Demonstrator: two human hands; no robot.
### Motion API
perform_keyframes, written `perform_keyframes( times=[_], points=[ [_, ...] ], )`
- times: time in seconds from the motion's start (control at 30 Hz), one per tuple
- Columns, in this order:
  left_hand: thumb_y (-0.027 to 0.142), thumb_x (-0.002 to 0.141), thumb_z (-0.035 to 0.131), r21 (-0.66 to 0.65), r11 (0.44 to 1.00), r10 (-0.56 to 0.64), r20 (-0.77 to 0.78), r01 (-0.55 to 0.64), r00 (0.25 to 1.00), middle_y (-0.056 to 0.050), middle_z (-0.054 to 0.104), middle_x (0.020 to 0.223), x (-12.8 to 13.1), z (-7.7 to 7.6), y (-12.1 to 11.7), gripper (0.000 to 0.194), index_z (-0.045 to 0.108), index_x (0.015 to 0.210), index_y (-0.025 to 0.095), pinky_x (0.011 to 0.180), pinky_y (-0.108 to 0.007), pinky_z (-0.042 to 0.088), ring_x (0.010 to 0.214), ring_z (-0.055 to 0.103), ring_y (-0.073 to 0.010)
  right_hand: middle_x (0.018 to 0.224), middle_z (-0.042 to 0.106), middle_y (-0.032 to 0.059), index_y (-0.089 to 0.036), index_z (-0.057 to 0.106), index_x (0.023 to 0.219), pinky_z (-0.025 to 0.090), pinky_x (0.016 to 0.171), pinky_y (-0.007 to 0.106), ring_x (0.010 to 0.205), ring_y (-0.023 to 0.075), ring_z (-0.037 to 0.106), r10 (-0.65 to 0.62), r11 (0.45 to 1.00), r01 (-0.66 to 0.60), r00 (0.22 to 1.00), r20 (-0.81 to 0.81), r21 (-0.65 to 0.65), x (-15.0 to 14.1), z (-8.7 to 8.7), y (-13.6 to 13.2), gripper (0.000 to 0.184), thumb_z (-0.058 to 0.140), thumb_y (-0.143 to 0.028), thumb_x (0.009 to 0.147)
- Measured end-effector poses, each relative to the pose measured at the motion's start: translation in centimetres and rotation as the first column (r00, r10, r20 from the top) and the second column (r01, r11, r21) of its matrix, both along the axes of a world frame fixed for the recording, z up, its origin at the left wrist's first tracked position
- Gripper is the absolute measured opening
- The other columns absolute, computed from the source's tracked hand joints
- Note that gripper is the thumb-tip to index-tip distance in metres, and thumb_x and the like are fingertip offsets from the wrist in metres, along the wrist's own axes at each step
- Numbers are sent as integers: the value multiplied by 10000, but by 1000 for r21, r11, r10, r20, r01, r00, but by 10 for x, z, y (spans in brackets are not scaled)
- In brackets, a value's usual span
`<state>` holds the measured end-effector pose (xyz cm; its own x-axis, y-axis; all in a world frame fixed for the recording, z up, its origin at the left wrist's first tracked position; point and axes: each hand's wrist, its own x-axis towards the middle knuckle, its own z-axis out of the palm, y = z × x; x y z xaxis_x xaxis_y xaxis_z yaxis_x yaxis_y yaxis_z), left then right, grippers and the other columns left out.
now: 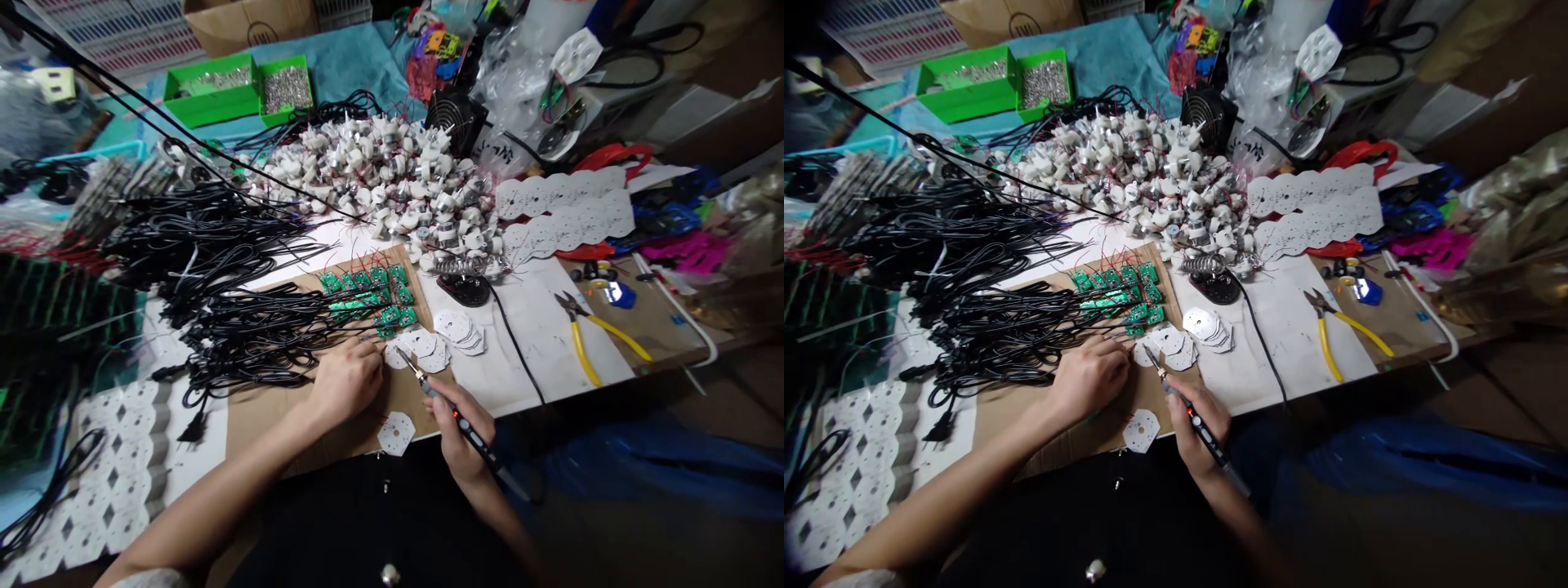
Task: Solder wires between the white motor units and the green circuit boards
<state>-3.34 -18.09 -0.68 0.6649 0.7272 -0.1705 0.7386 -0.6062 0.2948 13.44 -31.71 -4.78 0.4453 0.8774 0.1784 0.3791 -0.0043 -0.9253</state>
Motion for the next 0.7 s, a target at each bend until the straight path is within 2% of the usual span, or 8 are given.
perform_keyframes(
  times=[0.07,0.13,0.23,0.37,0.7],
  points=[
    [194,912,542,-28,997,-68,11,69,998,-70,719,844,-4,0,-3,233,680,724,192,663,-301,443,825,604,-214,906,786,52,-231,759,1114,640,681,321,705,188,749,3,1000,-3,1000,7,-3,1,-1,-2,235,563,-271,990],
    [209,905,557,-76,993,-86,14,87,996,-62,718,832,-6,1,-4,200,683,749,197,651,-294,429,820,611,-215,858,779,43,-229,756,1124,635,682,319,690,185,746,8,1000,-8,1000,12,-5,1,-2,-3,238,563,-267,989],
    [255,909,570,-119,993,9,6,-9,1000,-59,713,840,-6,3,-4,168,702,819,204,639,-287,419,822,630,-217,838,775,35,-228,752,1130,625,666,308,679,180,743,6,1000,-6,1000,7,11,1,-3,-4,235,568,-250,985],
    [307,946,543,-110,979,177,30,-173,984,-63,705,921,0,4,-5,217,720,864,213,644,-286,430,840,642,-209,837,773,35,-227,746,1138,621,662,310,677,178,741,10,1000,-10,1000,5,14,1,-4,-6,237,559,-240,992],
    [275,940,522,-70,967,236,-123,-245,964,-87,685,983,17,9,-6,251,715,807,185,678,-322,455,946,639,-237,850,778,46,-215,745,1138,628,657,304,682,179,744,52,998,-52,999,10,-20,4,-3,-11,235,558,-251,999]
  ],
)
